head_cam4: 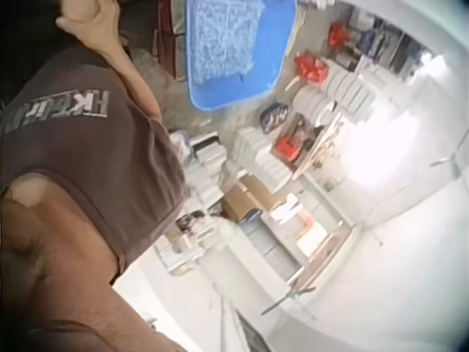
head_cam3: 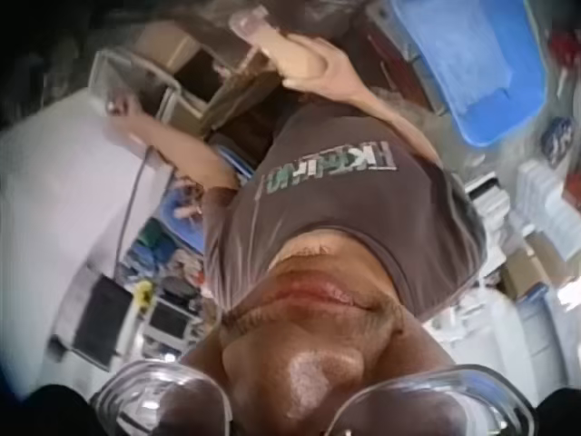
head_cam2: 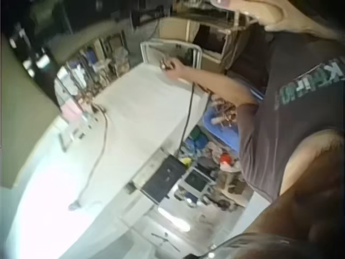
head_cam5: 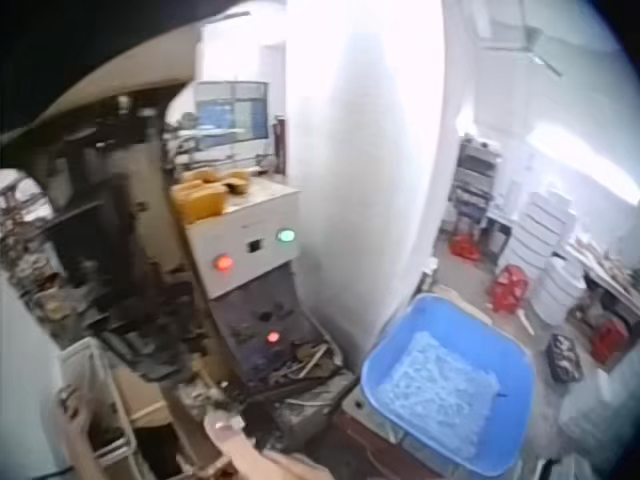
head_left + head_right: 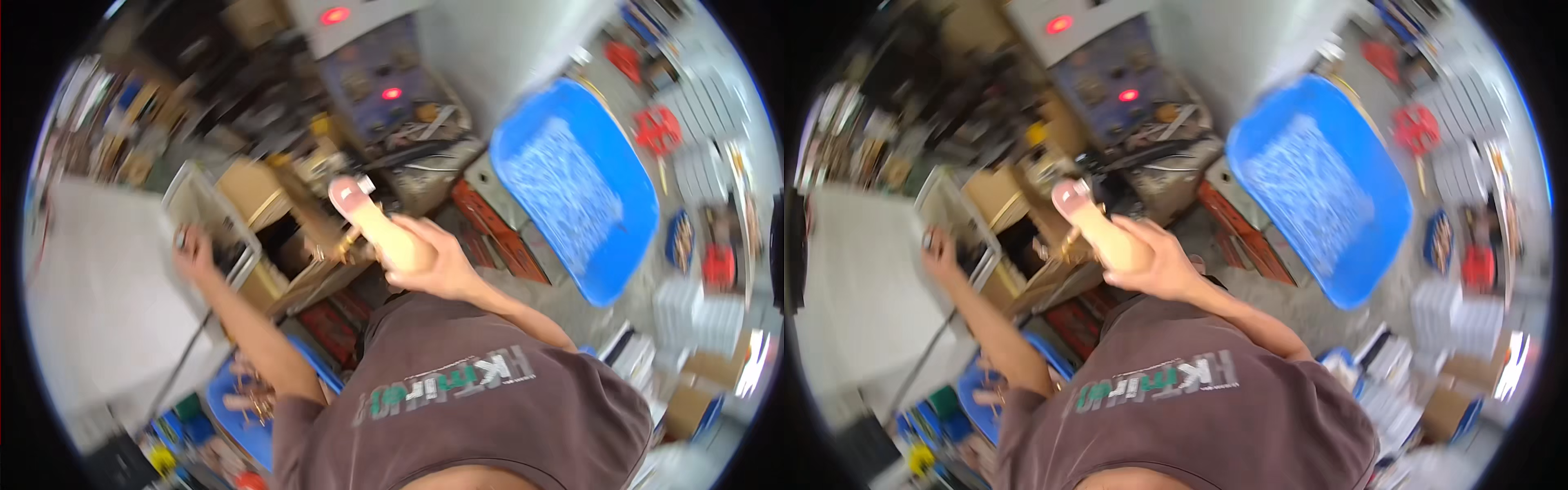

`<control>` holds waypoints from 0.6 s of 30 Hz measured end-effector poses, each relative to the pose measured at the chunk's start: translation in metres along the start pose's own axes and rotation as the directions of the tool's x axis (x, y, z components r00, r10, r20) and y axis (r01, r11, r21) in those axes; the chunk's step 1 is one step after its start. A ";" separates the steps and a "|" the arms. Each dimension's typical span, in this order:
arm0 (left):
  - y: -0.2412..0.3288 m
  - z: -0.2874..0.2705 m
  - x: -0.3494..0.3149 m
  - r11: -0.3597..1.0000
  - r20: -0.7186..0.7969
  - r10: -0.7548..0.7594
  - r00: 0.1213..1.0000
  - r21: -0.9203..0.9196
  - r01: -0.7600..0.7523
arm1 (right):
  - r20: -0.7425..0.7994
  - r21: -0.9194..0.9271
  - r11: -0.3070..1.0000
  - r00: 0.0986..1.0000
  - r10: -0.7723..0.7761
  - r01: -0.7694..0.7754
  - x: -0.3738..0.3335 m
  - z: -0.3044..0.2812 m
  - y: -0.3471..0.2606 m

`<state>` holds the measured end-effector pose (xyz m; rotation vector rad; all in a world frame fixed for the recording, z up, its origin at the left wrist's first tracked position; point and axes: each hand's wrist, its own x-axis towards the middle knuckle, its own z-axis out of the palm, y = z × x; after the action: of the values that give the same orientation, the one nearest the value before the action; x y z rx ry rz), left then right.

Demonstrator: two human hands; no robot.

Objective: The person takes high-heeled sandals one at a time from a bin, places heel caps onto the heels, fastens the heel caps using a pressing machine, and organizes the completed sandals into another bin.

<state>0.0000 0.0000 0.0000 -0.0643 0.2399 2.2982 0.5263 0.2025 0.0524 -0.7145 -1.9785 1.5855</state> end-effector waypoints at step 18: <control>-0.182 0.068 -0.120 0.948 -0.344 0.179 0.922 0.310 -0.068 | -0.798 -0.474 0.412 0.577 0.174 -0.778 0.124 -0.351 0.289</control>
<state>0.2176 0.0452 0.0534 -0.3409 0.7980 2.3371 0.6967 0.5900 -0.1547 -2.1253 -1.8799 0.3254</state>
